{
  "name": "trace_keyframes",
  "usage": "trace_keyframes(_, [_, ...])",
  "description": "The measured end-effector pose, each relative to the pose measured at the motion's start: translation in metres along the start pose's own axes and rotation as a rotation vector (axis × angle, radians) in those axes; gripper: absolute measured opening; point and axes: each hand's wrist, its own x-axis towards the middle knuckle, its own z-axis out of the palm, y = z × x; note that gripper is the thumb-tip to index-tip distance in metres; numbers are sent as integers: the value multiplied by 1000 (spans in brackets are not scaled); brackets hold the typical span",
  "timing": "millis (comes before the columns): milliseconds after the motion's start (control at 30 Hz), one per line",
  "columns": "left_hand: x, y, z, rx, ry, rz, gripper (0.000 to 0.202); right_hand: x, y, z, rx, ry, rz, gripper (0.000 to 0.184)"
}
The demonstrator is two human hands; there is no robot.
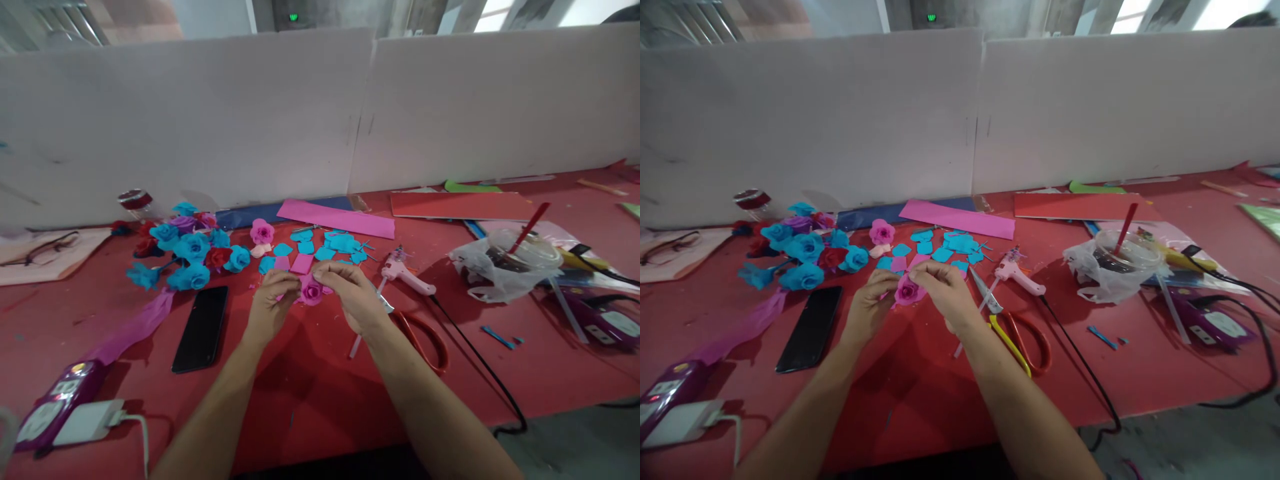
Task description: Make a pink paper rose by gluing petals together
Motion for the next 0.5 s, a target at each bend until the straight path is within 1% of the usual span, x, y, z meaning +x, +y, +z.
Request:
trace_keyframes(133, [0, 0, 1, 15, -14, 9, 13, -1, -3, 1, -29, -15, -9, 15])
trace_keyframes(233, [-1, 3, 0, 14, -3, -2, 13, 0, -2, 2, -31, -1, -17, 18])
trace_keyframes(367, [-3, 3, -1, -28, 81, -86, 11, 1, 2, 0, 34, 125, 25, 21])
trace_keyframes(400, [-4, 2, -1, -55, 103, -109, 11, 1, 3, 0, 38, 138, 36, 22])
trace_keyframes(500, [-8, -4, 1, -166, 177, -161, 13, 0, 3, 2, 14, 84, 38, 20])
